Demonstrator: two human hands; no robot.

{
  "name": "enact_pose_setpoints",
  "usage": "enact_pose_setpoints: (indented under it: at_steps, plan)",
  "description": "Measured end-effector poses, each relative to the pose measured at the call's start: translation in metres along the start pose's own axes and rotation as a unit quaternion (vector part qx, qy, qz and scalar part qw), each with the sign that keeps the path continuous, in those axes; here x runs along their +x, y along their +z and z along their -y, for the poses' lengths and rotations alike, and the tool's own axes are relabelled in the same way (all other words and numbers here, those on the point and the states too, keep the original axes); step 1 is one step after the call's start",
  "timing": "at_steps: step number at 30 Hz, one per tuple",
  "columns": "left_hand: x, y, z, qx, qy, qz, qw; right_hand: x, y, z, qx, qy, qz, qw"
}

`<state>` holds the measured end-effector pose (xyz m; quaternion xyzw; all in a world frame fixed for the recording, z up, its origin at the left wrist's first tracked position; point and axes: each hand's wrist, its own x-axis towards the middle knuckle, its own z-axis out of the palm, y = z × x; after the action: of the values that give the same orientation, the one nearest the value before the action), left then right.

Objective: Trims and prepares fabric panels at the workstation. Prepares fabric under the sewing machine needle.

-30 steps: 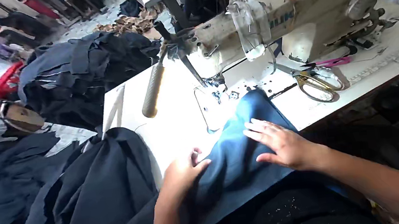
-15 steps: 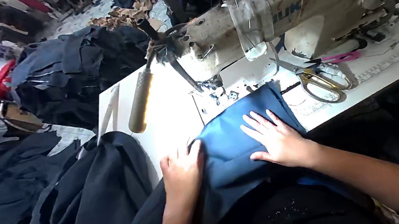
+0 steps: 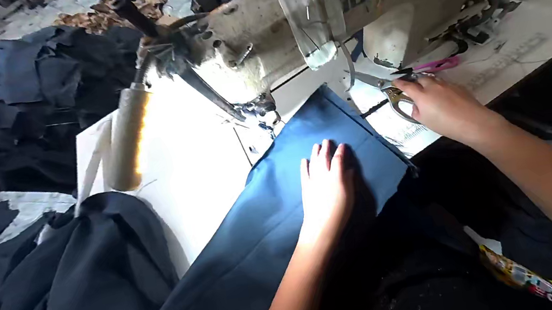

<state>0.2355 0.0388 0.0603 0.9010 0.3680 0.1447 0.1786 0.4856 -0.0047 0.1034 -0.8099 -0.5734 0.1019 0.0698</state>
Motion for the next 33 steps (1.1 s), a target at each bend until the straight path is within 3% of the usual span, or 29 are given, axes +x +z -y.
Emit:
enact_pose_setpoints:
  at_steps: [3, 6, 8, 10, 15, 23, 33]
  plan:
    - [0.018, 0.016, -0.018, 0.006, -0.002, 0.039, 0.999, -0.001, -0.003, 0.0, 0.005, -0.008, -0.003, 1.0]
    - [0.03, 0.016, -0.002, 0.03, -0.031, 0.034, 0.998, -0.044, -0.006, -0.008, 0.126, -0.071, -0.007, 0.989]
    - [0.033, 0.01, 0.003, 0.033, -0.057, 0.053, 0.996, -0.082, -0.001, -0.02, 0.28, -0.099, 0.105, 0.949]
    - [0.034, 0.009, 0.001, 0.036, -0.073, 0.07, 0.994, -0.116, 0.005, -0.027, 0.393, -0.053, 0.224, 0.891]
    - [0.03, 0.013, -0.006, 0.034, -0.068, 0.077, 0.994, -0.149, 0.005, -0.039, 0.415, 0.044, 0.358, 0.835]
    - [0.026, 0.019, -0.018, 0.042, -0.067, 0.07, 0.994, -0.122, 0.019, -0.014, 0.443, 0.053, 0.316, 0.837]
    - [0.026, 0.021, -0.018, 0.044, -0.07, 0.072, 0.994, -0.139, 0.027, -0.01, 0.425, 0.105, 0.259, 0.861]
